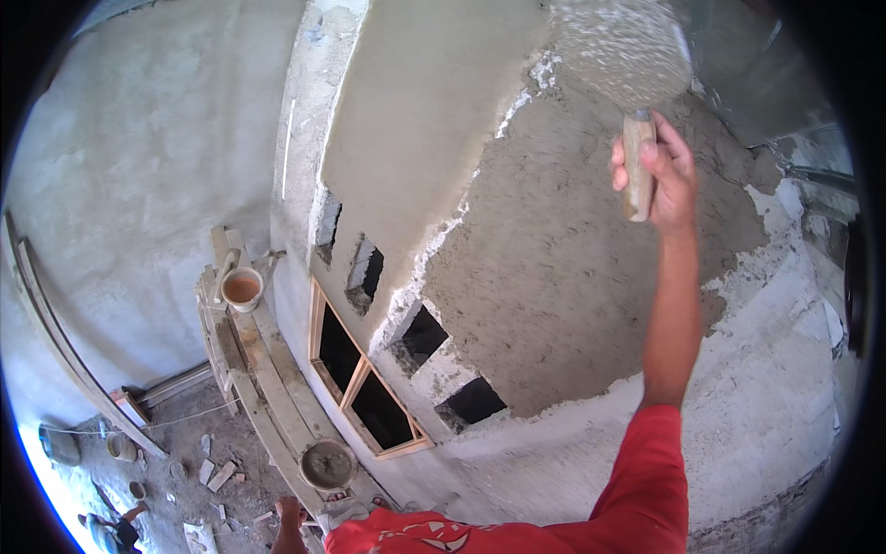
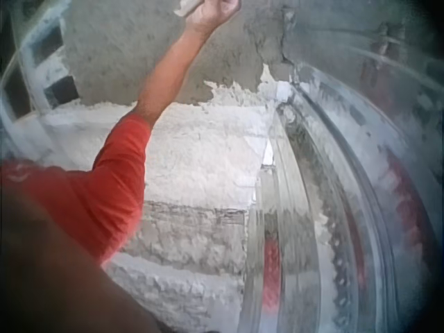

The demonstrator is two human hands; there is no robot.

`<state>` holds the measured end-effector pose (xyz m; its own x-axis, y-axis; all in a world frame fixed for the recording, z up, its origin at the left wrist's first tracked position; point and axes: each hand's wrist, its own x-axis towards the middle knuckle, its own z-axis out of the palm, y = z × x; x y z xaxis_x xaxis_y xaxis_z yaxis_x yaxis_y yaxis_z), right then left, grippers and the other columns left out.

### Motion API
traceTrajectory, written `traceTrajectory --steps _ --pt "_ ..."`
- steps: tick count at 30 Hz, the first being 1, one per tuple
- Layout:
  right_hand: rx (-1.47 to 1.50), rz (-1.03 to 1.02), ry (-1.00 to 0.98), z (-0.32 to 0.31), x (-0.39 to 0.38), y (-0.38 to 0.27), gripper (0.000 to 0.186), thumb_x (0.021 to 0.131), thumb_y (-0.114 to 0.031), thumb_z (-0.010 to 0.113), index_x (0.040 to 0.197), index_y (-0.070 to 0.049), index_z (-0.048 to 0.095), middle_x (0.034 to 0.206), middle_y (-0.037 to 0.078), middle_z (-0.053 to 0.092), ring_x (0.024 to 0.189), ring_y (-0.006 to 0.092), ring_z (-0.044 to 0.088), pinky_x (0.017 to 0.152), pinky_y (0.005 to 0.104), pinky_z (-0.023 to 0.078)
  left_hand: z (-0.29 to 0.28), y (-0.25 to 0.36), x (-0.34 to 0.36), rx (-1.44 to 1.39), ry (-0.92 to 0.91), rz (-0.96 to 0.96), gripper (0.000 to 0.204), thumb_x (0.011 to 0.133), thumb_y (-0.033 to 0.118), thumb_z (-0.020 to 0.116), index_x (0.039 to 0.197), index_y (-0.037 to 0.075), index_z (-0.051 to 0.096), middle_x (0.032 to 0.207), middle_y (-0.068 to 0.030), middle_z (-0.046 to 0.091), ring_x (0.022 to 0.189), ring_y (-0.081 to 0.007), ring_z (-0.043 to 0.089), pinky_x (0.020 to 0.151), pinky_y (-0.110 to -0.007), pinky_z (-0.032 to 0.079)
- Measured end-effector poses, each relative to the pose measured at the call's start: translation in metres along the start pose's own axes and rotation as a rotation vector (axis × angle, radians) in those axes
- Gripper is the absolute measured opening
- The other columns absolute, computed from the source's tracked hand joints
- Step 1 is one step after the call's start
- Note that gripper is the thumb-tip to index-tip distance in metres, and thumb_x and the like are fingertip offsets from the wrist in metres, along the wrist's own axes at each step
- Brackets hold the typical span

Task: The person applies mortar to a wall using a trowel and smooths it across the surface, repeatedly scooping more material from a bucket held in the other hand.

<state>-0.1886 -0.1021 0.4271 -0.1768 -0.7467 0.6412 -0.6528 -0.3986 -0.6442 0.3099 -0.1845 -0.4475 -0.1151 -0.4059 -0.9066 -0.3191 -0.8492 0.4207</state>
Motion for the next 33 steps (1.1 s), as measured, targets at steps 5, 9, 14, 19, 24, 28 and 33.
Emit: traceTrajectory --steps 5,9,14,19,24,28,33 --pt "-0.043 0.222 0.298 -0.049 0.001 0.113 0.041 0.091 -0.019 0.065 0.124 0.002 0.053 0.078 0.011 0.063 0.058 0.0142 0.059 0.049 0.0273 0.050 0.000 0.004 -0.001 1.916 0.043 0.758 0.019 0.078 0.038 0.068 0.082 0.020 0.068 0.084 -0.0017 0.065 0.067 -0.0190 0.062 0.058 -0.038 0.051" --pt "-0.172 0.230 0.529 -0.063 0.025 0.117 0.026 0.092 -0.020 0.063 0.114 -0.006 0.057 0.075 0.006 0.062 0.054 0.0129 0.058 0.044 0.0278 0.049 -0.033 -0.026 0.008 1.787 0.163 0.597 0.020 0.070 0.042 0.073 0.078 0.024 0.073 0.087 -0.0044 0.067 0.079 -0.0233 0.065 0.068 -0.044 0.051" --pt "-0.085 0.440 0.507 -0.066 -0.030 0.105 0.051 0.093 -0.031 0.061 0.137 -0.009 0.047 0.111 0.012 0.059 0.100 0.0197 0.056 0.088 0.0348 0.045 -0.049 -0.104 0.019 1.357 0.227 0.594 0.019 0.077 0.035 0.064 0.085 0.018 0.069 0.091 -0.0095 0.066 0.085 -0.0274 0.065 0.074 -0.049 0.051" --pt "-0.172 1.051 -0.010 0.079 -0.180 0.233 0.051 0.089 -0.024 0.062 0.136 -0.007 0.047 0.101 0.009 0.057 0.087 0.0167 0.054 0.076 0.0321 0.045 -0.035 -0.125 -0.024 0.221 0.480 0.231 0.026 0.086 0.022 0.054 0.104 0.006 0.064 0.094 -0.0169 0.066 0.083 -0.0317 0.065 0.068 -0.047 0.054" --pt "-0.268 1.316 -0.677 0.208 -0.348 0.287 0.044 0.084 -0.012 0.064 0.126 -0.004 0.051 0.077 0.003 0.056 0.056 0.0107 0.053 0.048 0.0264 0.047 0.035 -0.049 -0.068 0.124 0.203 0.142 0.024 0.079 0.016 0.063 0.101 0.006 0.069 0.098 -0.0160 0.069 0.077 -0.0280 0.071 0.056 -0.039 0.058" --pt "-0.130 1.312 -0.938 0.292 -0.453 0.337 0.037 0.080 -0.006 0.064 0.116 0.000 0.056 0.075 0.006 0.056 0.050 0.0108 0.052 0.042 0.0262 0.042 0.081 -0.087 -0.051 0.352 0.108 0.541 0.017 0.077 0.019 0.068 0.088 0.006 0.071 0.075 -0.0141 0.067 0.060 -0.0257 0.067 0.053 -0.038 0.056" --pt "-0.277 0.834 -1.098 0.366 -0.561 0.425 0.034 0.080 -0.018 0.069 0.109 -0.003 0.061 0.096 0.018 0.065 0.090 0.0369 0.061 0.076 0.0422 0.050 0.142 -0.095 -0.044 -0.243 -0.178 0.164 0.024 0.081 0.023 0.064 0.089 0.000 0.066 0.067 -0.0117 0.062 0.050 -0.0231 0.062 0.047 -0.038 0.052"
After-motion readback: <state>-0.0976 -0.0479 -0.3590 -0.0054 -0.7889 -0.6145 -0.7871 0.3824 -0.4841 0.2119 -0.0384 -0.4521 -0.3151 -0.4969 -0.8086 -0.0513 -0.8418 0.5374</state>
